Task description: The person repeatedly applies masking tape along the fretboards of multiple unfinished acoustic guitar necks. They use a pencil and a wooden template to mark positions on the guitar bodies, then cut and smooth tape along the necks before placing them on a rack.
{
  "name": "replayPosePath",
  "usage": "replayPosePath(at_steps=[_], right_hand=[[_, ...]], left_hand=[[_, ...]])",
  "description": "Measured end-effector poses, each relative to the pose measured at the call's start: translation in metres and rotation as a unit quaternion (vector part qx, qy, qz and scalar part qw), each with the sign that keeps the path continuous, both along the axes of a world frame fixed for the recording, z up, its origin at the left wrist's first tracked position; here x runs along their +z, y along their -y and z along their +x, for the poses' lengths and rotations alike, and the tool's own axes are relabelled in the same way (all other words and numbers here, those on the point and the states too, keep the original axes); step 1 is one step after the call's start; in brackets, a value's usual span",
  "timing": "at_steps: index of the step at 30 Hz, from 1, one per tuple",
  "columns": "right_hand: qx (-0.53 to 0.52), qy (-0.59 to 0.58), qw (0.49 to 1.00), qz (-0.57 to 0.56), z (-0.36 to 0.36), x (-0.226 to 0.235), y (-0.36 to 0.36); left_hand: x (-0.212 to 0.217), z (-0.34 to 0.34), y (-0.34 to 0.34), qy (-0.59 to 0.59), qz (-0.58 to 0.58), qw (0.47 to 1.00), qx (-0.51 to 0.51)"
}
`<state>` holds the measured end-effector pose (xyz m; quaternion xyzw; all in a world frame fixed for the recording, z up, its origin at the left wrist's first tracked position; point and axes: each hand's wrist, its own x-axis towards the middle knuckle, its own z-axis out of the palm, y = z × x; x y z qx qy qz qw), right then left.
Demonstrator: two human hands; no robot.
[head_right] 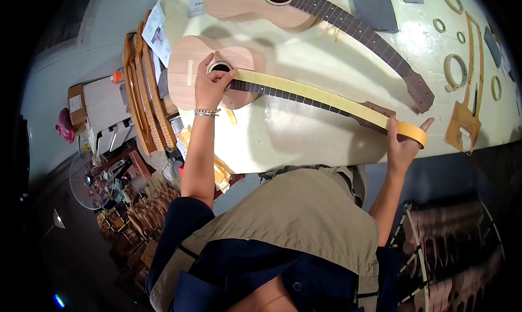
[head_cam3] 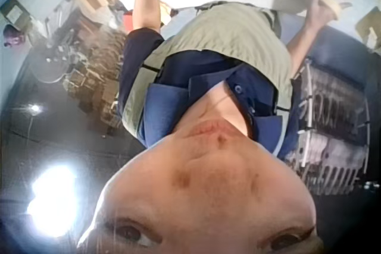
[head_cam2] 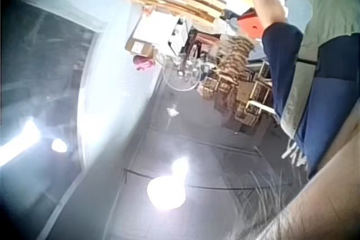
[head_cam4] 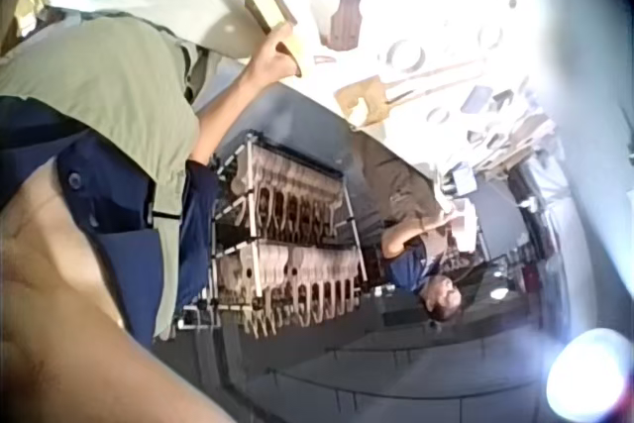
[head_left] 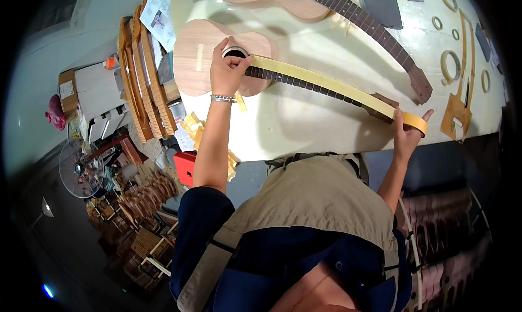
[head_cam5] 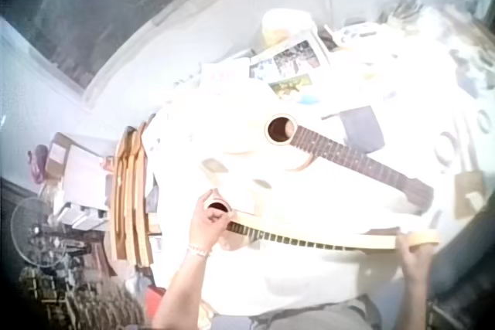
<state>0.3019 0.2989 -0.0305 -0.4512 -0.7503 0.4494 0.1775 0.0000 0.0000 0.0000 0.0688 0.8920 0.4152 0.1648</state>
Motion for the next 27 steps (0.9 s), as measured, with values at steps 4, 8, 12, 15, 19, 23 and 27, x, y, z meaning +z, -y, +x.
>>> replayPosePath(at_steps=[4,8,12,15,19,23,27], right_hand=[[-0.01,-0.063,0.997,-0.04,-0.008,0.003,0.008],[-0.021,-0.074,0.996,-0.04,-0.009,0.008,0.008],[-0.016,-0.048,0.999,-0.019,-0.004,0.008,0.006],[-0.014,-0.09,0.996,-0.026,-0.011,0.001,0.012],[-0.039,-0.044,0.998,-0.011,-0.017,0.013,0.016],[-0.054,-0.033,0.998,0.011,-0.013,0.011,0.016],[-0.048,-0.002,0.999,0.018,-0.021,0.001,0.024]], left_hand=[[0.001,0.002,-0.001,-0.008,0.033,0.999,0.025],[0.001,0.005,-0.005,-0.011,0.013,0.999,0.031],[0.012,0.013,-0.013,-0.101,-0.143,0.984,0.028],[-0.016,0.017,0.006,-0.348,-0.183,0.899,-0.194],[-0.015,0.048,-0.005,-0.334,-0.288,0.857,-0.268],[-0.02,0.061,-0.012,-0.319,-0.317,0.855,-0.26],[-0.021,0.114,-0.064,-0.23,-0.258,0.88,-0.325]])
